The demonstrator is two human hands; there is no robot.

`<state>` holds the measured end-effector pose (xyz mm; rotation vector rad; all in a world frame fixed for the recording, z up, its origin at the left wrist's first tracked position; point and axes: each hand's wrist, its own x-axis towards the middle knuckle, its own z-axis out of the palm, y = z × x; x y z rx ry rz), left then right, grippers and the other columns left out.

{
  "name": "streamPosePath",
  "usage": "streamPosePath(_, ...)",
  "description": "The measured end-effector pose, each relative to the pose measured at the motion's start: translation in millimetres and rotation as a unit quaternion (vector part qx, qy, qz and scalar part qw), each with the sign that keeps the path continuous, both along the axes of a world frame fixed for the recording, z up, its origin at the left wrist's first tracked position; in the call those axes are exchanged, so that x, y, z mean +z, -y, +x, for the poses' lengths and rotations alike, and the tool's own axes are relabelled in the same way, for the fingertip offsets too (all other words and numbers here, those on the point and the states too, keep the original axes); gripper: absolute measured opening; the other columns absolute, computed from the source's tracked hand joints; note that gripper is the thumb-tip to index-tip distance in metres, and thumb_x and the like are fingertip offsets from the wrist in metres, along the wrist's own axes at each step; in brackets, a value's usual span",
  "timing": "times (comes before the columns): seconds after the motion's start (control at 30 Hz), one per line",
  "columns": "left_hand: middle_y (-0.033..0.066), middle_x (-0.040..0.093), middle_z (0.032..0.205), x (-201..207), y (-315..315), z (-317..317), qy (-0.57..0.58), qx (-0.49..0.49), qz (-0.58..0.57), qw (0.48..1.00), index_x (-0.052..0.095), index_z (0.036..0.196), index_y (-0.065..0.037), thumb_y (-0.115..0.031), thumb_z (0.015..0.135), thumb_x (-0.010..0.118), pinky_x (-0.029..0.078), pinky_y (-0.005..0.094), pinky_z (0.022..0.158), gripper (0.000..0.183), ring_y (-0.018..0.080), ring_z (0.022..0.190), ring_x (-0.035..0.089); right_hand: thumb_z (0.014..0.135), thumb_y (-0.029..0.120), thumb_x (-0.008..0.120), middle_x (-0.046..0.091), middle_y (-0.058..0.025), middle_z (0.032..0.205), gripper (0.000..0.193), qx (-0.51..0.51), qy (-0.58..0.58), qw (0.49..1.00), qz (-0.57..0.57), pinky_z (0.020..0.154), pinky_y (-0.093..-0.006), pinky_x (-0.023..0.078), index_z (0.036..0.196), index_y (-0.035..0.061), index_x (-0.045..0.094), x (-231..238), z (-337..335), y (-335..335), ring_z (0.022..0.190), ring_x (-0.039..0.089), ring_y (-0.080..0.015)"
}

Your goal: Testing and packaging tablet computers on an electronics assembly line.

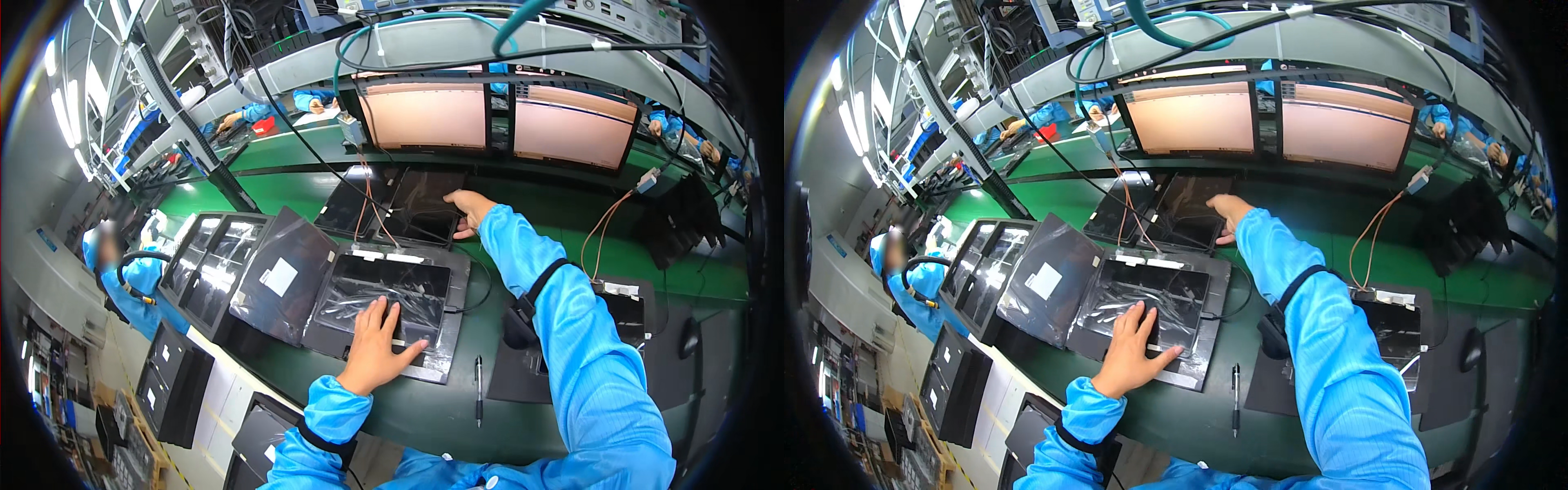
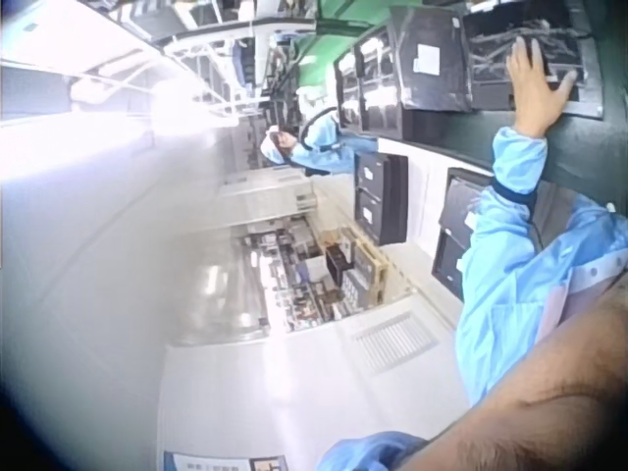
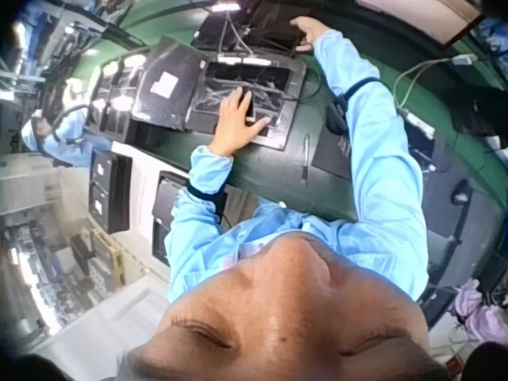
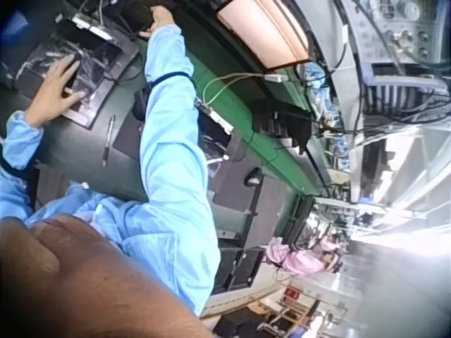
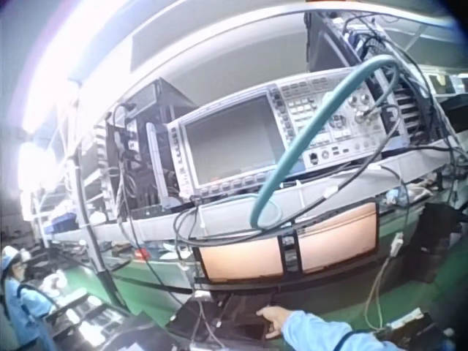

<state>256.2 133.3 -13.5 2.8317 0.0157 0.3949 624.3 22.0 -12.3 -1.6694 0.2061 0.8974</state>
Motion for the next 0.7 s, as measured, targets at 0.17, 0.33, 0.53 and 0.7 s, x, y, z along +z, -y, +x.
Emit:
streamPosePath(0.17,0.0313,0.04,0.149,-1,-1,0,0.015,0.004,-0.019,1.0,0.051,0.14,0.007,-0.046,0.083,0.08,0.031,0.0535,0.116,0.083,0.0485,0.136,0.038,0.088,0.04,0.072,0.057,-0.0167,0.141,0.07,0.0,0.096,0.995,-0.041,0.072,-0.0412,0.052,0.146,0.0067,0.05,-17,11,-30,0.106,0.06,-0.0287)
streamPosePath(0.33,0.0319,0.04,0.148,-2,-5,2,0.018,-0.013,-0.025,0.999,0.05,0.141,0.006,-0.047,0.083,0.08,0.03,0.0556,0.115,0.085,0.0488,0.135,0.038,0.085,0.03,0.077,0.059,-0.0172,0.132,0.058,-0.044,0.06,0.995,-0.063,0.065,-0.0411,0.05,0.132,0.0018,0.058,-18,23,-39,0.088,0.058,-0.0248)
streamPosePath(0.53,0.0306,0.04,0.149,-3,-6,2,0.014,-0.004,-0.041,0.999,0.049,0.142,0.005,-0.047,0.082,0.08,0.027,0.0572,0.116,0.085,0.0483,0.138,0.036,0.086,0.029,0.076,0.072,-0.0145,0.102,0.04,-0.041,0.099,0.992,-0.066,0.072,-0.044,0.061,0.116,0.0066,0.062,-5,14,-65,0.07,0.068,-0.0275)
streamPosePath(0.7,0.0283,0.04,0.15,-5,-8,2,0.013,-0.006,-0.049,0.999,0.05,0.143,0.001,-0.049,0.083,0.079,0.026,0.0569,0.117,0.084,0.0461,0.14,0.037,0.092,0.019,0.071,0.074,-0.0074,0.103,0.027,0.033,-0.055,0.968,0.242,0.086,-0.0452,0.061,0.115,0.0061,0.063,-8,10,-71,0.089,0.074,-0.0204)
